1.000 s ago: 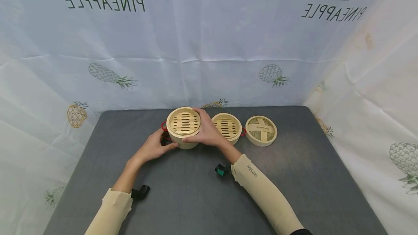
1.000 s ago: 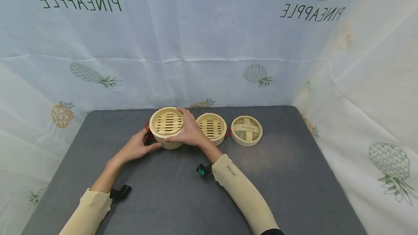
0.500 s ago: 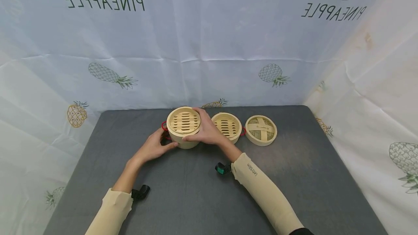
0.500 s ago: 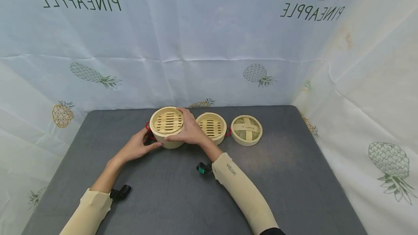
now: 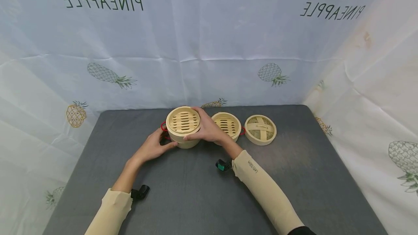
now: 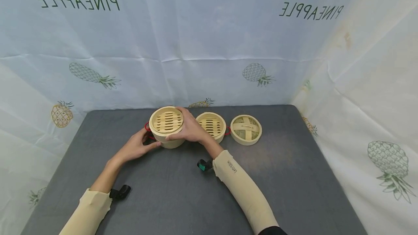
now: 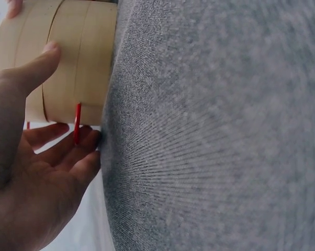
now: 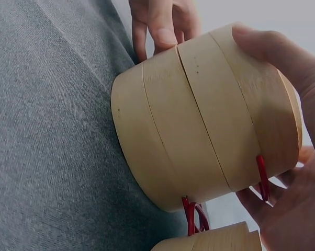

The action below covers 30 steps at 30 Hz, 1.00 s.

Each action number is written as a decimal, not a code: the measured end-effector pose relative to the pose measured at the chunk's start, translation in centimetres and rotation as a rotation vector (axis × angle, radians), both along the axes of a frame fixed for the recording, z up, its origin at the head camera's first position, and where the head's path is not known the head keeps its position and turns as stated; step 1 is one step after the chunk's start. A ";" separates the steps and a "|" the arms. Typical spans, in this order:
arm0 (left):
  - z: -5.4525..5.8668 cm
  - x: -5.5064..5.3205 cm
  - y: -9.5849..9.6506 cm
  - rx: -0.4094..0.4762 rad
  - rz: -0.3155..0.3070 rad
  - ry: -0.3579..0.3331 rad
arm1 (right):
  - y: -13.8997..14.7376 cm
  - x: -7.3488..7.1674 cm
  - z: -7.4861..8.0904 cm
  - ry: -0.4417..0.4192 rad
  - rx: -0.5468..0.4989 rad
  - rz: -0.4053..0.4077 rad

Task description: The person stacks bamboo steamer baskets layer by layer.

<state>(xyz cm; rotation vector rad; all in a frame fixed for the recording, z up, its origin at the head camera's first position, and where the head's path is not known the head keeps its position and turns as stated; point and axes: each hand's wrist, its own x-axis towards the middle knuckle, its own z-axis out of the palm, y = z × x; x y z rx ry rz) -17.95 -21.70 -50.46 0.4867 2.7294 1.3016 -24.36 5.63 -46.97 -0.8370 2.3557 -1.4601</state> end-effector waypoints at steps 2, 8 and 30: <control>0.0 0.0 0.0 0.002 0.001 -0.001 | 0.1 0.0 0.1 -0.004 -0.001 0.008; 0.1 0.1 0.0 0.006 0.005 -0.011 | 0.2 -0.1 0.1 -0.003 0.002 0.017; -0.1 0.2 0.0 -0.005 0.010 0.008 | 0.3 0.0 -0.4 0.007 -0.011 0.023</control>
